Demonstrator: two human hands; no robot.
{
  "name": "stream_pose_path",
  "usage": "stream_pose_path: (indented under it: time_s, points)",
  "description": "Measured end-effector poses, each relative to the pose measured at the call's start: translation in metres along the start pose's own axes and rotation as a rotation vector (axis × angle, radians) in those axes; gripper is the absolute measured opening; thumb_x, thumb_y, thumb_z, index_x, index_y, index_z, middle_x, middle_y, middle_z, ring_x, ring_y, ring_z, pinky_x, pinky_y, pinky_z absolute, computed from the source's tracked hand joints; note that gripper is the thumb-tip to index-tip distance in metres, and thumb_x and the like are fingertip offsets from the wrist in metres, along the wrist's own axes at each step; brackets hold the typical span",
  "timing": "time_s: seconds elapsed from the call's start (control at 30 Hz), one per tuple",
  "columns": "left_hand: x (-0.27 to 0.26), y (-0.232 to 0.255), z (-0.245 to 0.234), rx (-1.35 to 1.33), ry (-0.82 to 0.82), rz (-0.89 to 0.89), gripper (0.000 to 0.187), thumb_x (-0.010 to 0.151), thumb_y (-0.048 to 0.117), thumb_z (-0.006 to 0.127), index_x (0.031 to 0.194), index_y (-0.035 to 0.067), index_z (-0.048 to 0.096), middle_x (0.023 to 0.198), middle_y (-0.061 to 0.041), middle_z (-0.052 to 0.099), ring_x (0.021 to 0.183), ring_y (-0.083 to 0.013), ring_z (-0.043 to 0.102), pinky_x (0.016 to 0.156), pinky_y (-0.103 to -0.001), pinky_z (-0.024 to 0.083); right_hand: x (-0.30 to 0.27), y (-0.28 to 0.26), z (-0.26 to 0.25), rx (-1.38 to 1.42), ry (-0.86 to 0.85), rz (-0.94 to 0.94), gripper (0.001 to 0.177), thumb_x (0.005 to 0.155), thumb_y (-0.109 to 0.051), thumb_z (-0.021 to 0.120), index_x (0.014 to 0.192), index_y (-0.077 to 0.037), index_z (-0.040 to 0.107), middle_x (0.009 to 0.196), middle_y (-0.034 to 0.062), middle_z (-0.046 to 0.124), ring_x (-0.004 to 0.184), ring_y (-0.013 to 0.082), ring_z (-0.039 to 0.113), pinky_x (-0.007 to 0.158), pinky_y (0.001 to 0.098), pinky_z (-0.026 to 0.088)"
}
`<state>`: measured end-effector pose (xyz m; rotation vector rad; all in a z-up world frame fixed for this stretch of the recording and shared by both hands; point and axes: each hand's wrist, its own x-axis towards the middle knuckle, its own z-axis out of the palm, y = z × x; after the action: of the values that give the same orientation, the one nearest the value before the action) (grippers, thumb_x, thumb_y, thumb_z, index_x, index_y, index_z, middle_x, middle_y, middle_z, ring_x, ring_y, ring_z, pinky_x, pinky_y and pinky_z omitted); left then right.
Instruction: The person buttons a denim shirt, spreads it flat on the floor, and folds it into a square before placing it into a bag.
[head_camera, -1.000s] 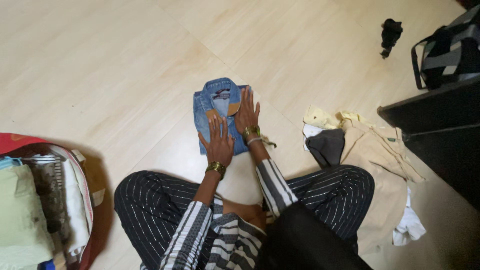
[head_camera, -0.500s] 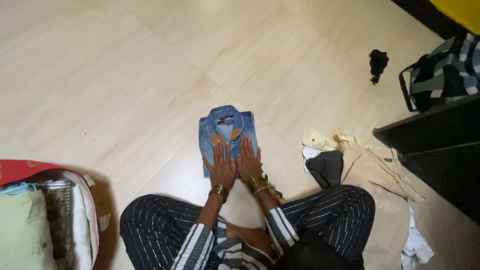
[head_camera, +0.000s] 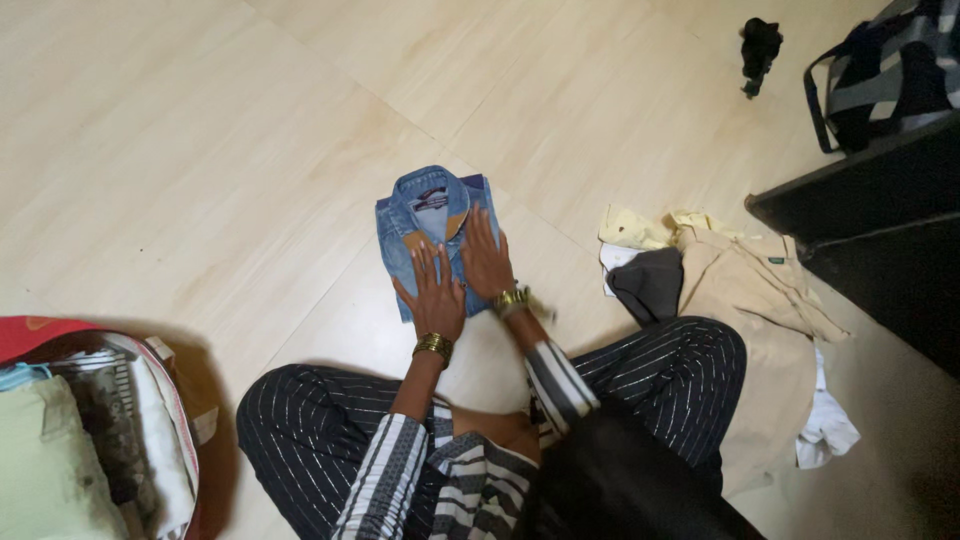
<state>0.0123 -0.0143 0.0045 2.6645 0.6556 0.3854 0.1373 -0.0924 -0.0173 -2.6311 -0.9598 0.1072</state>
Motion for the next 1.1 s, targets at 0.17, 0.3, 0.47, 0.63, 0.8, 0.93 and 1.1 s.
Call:
stream_pose_path:
  time_s: [0.17,0.3,0.47,0.63,0.8,0.93,1.1]
  points:
    - [-0.001,0.001,0.0,-0.001,-0.033,-0.012,0.07,0.1,0.031,0.05,0.164,0.018,0.022,0.171,-0.015,0.014,0.158,-0.0314,0.011,0.117,-0.073,0.004,-0.014,-0.011,-0.01,0.033,-0.094,0.061,0.067,0.105,-0.028,0.032,0.164,-0.006,0.007,0.173,0.0088,0.005,0.16,0.0234,0.008,0.125,0.0545,0.013]
    - [0.003,0.002,-0.003,0.049,-0.043,-0.017,0.071,0.1,0.032,0.049,0.164,0.019,0.021,0.171,-0.014,0.013,0.158,-0.0302,0.01,0.117,-0.073,0.004,0.052,0.01,0.013,-0.042,-0.028,0.203,0.067,0.105,-0.028,0.029,0.164,-0.006,0.005,0.173,0.0093,0.002,0.159,0.0244,0.005,0.124,0.0563,0.01]
    - [0.002,0.003,-0.005,-0.009,-0.047,-0.032,0.071,0.101,0.035,0.048,0.164,0.02,0.02,0.172,-0.012,0.012,0.159,-0.0292,0.009,0.118,-0.073,0.004,0.065,0.021,0.025,0.108,0.215,0.33,0.071,0.101,-0.023,0.038,0.162,-0.005,0.007,0.172,0.0132,0.003,0.159,0.0282,0.006,0.124,0.0562,0.012]
    - [0.0,-0.002,-0.001,-0.003,-0.024,-0.006,0.069,0.103,0.036,0.046,0.164,0.021,0.02,0.172,-0.01,0.011,0.159,-0.0286,0.009,0.117,-0.073,0.003,0.025,-0.008,-0.054,0.26,0.384,-0.13,0.082,0.086,-0.005,0.048,0.165,-0.012,0.027,0.173,0.0117,0.018,0.161,0.0277,0.016,0.129,0.051,0.018]
    - [-0.003,-0.002,-0.002,-0.028,-0.02,-0.026,0.068,0.104,0.037,0.045,0.165,0.024,0.019,0.172,-0.008,0.01,0.159,-0.0261,0.009,0.119,-0.072,0.003,-0.003,-0.014,-0.072,-0.024,0.071,-0.341,0.073,0.089,-0.002,0.05,0.159,-0.017,0.04,0.169,-0.0005,0.035,0.159,0.0177,0.03,0.131,0.0483,0.019]
    - [-0.004,-0.002,-0.003,-0.02,-0.063,-0.041,0.066,0.104,0.039,0.045,0.164,0.03,0.019,0.172,-0.007,0.01,0.158,-0.0255,0.009,0.118,-0.072,0.003,-0.032,0.002,-0.042,0.134,0.016,-0.269,0.074,0.086,-0.004,0.05,0.159,-0.008,0.036,0.168,0.0088,0.028,0.155,0.0236,0.028,0.123,0.0529,0.018]
    - [0.009,0.008,-0.003,-0.129,0.047,-0.062,0.063,0.104,0.039,0.045,0.162,0.029,0.022,0.173,-0.01,0.009,0.161,-0.0283,0.011,0.12,-0.075,0.0,-0.023,0.008,-0.024,0.0,-0.068,-0.155,0.069,0.09,-0.013,0.047,0.158,-0.012,0.035,0.168,0.0033,0.031,0.157,0.026,0.022,0.122,0.0571,0.016]
